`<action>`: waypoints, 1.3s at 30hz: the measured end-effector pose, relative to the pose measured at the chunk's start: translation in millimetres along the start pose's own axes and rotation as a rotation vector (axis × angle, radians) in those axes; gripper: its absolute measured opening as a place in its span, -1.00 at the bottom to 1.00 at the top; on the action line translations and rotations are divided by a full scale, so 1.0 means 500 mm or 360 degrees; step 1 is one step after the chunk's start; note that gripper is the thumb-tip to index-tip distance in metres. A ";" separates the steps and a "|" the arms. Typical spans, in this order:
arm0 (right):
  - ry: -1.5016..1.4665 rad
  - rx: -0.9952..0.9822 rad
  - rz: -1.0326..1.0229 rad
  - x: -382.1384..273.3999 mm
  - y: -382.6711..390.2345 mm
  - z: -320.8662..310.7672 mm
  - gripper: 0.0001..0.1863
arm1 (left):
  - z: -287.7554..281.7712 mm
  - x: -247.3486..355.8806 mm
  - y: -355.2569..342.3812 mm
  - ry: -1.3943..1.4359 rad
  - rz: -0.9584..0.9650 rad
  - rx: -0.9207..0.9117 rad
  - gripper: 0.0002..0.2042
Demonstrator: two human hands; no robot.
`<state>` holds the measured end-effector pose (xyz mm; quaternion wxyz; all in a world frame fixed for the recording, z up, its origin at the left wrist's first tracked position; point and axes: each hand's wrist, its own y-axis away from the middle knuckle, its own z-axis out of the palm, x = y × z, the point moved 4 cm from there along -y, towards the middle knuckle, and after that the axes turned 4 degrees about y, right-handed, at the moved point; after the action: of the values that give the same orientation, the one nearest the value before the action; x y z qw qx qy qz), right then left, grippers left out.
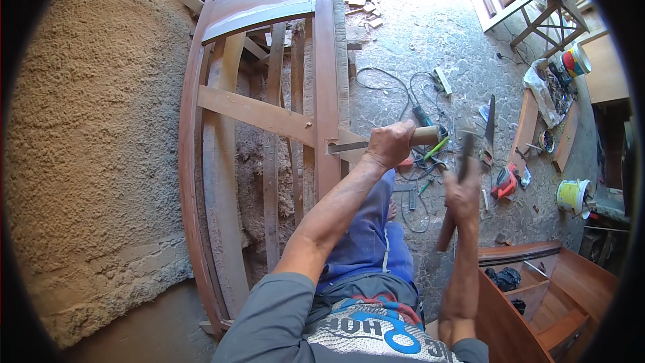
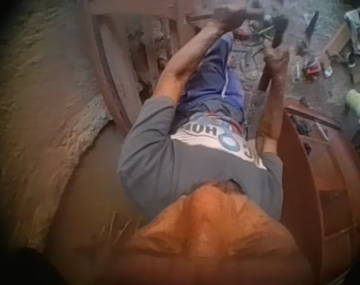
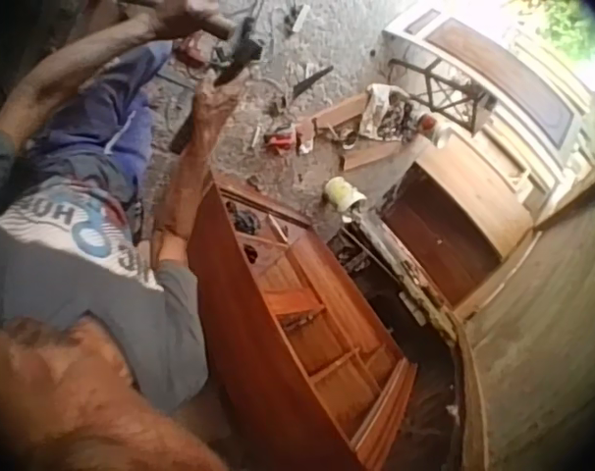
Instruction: The person uses a chisel and a mallet to carve a rectangular recess into a wooden frame. They repeatedly position the chisel and strike it with the mallet to remove wood chips, gradually deepening the cut.
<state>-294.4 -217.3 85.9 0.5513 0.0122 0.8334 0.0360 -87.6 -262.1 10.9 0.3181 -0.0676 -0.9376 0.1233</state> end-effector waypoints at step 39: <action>-0.0415 -0.0134 0.0401 0.009 0.018 -0.002 -0.58 | -0.024 -0.018 -0.023 0.0035 0.0018 0.0029 -0.95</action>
<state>-297.5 -208.1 82.7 0.6457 0.0979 0.7446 0.1378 -73.7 -272.6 17.9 0.3282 -0.0712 -0.9325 0.1329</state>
